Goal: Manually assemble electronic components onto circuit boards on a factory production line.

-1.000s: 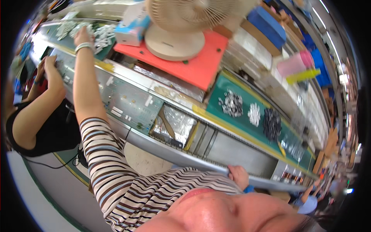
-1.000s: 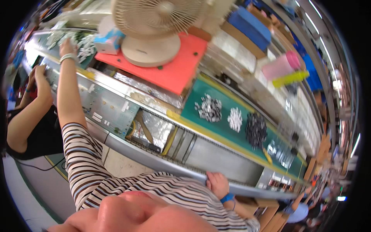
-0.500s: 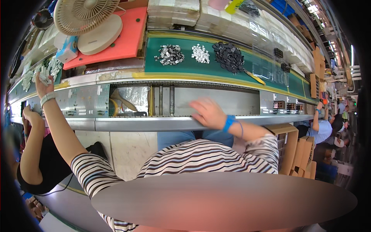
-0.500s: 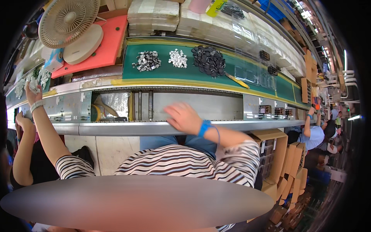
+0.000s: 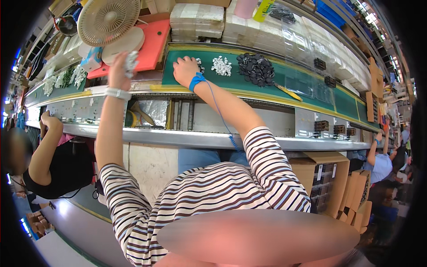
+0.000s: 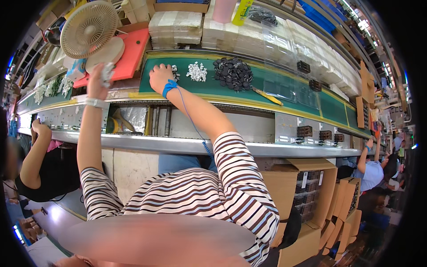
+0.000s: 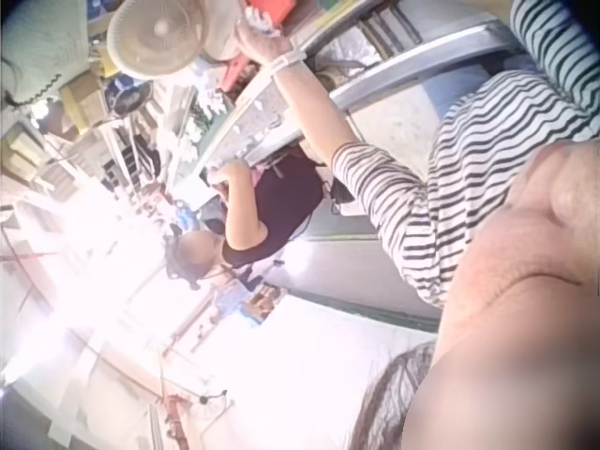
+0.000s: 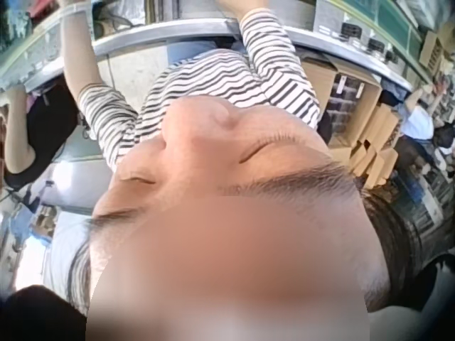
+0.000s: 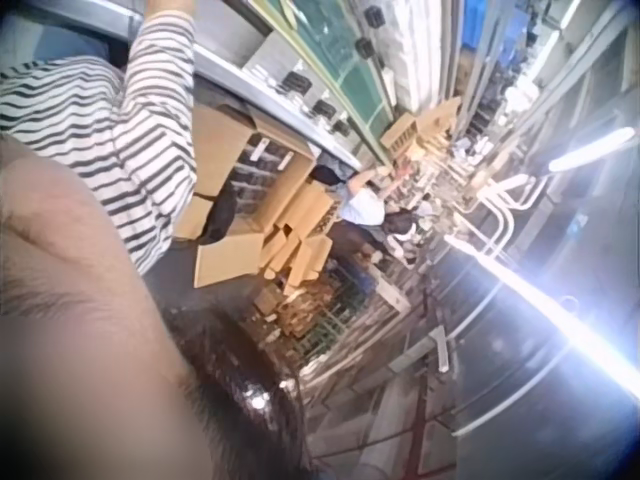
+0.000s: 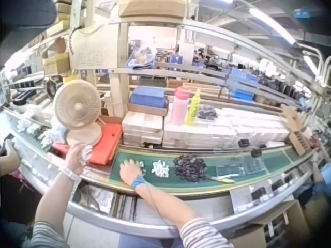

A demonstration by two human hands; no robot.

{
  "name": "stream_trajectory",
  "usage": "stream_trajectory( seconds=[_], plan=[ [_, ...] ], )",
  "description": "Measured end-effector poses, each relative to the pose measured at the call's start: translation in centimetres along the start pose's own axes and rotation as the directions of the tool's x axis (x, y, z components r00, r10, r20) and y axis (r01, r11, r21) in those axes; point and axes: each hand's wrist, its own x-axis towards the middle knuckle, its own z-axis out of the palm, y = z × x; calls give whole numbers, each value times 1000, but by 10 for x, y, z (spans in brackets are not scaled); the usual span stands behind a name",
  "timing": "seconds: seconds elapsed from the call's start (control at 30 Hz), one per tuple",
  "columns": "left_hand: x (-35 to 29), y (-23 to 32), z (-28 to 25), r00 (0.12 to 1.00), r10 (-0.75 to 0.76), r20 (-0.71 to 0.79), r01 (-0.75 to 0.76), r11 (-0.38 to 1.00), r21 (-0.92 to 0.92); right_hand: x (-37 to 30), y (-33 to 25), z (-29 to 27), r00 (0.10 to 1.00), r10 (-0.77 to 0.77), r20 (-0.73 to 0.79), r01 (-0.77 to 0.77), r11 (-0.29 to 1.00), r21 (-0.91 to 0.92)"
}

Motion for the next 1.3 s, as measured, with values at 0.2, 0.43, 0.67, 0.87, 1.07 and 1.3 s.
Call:
stream_trajectory(
  seconds=[0.2, 0.43, 0.67, 0.87, 1.07, 1.3],
  plan=[
    [32, -84, 83, 998, -57, 25, 47, 955, 293, -28, 7, -12, 989, -64, -131, 77, 993, 90],
    [42, -121, 104, 881, 350, 319, -423, 278, 862, -30, 9, -32, 932, 144, -334, -145, 989, 22],
    [49, -139, 93, 797, 321, 511, -544, 17, 839, -40, 11, -30, 986, 151, -66, -135, 969, 206],
    [45, -130, 95, 824, 268, 498, -529, 51, 847, -41, 11, -37, 973, 158, -167, -136, 981, 135],
    [54, -123, 92, 864, 224, 451, -495, 207, 844, -32, 14, -46, 953, 300, 52, -304, 947, 105],
    [43, -113, 68, 819, 299, 490, -553, 184, 812, -38, 14, -29, 975, 136, -174, -97, 972, 214]
  ],
)
